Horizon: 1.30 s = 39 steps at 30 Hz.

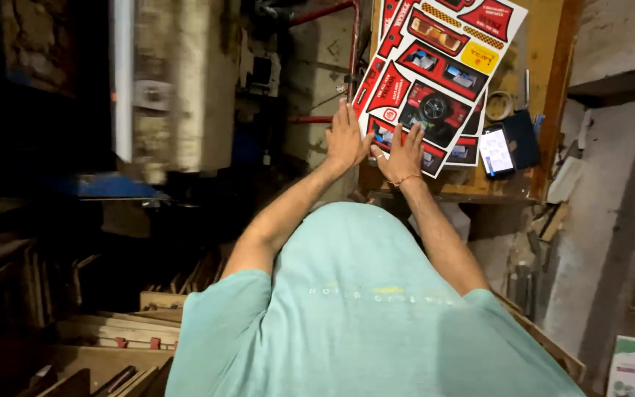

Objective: Handling, inspecting, and organizing printed template sheets in a manufacturing or workshop setting.

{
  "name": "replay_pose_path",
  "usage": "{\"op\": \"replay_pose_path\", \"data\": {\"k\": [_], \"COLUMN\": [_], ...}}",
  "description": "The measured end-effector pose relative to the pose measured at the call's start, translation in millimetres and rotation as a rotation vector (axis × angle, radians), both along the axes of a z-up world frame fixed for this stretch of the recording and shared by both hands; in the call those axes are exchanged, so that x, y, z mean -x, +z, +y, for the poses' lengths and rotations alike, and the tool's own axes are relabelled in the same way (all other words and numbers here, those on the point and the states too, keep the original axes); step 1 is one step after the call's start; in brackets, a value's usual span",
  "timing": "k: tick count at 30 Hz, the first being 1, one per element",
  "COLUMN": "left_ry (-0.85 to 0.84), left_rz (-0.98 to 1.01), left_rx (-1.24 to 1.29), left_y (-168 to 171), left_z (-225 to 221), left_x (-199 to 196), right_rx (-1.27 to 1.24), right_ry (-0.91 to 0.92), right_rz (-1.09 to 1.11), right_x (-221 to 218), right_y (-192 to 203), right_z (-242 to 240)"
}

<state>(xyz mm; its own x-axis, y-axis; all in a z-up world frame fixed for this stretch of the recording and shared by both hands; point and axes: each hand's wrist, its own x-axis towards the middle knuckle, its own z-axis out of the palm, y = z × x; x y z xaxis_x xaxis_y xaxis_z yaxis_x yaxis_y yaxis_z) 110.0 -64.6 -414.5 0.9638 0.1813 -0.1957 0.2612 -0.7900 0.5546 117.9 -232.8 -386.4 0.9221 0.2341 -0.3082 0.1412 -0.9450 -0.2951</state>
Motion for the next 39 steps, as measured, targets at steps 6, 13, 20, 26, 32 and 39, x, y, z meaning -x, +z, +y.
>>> {"op": "replay_pose_path", "data": {"k": [6,13,20,26,32,39], "left_ry": [0.091,0.298,0.018,-0.334,-0.165,0.323], "left_rz": [-0.092,0.026,-0.339,-0.579,-0.623,-0.615], "left_rx": [0.001,0.284,0.571,0.911,1.070,1.178], "left_y": [-20.8,-4.3,18.7,118.7,195.9,110.0], "left_z": [-5.9,15.5,-62.7,-145.8,-50.5,215.1], "left_x": [5.7,-7.9,-84.9,-158.8,-104.4,-4.1], "right_rx": [-0.045,-0.074,-0.779,-1.407,-1.852,-1.544], "right_ry": [0.025,0.088,-0.089,-0.743,-0.579,-0.252], "right_rz": [0.026,0.021,0.063,0.594,0.675,0.514], "right_x": [-2.1,-5.7,-80.8,-102.2,-96.5,-91.6], "right_y": [-8.6,3.7,-80.1,18.0,78.6,120.3], "right_z": [-7.5,-21.5,-141.1,-237.0,-187.5,57.5]}}
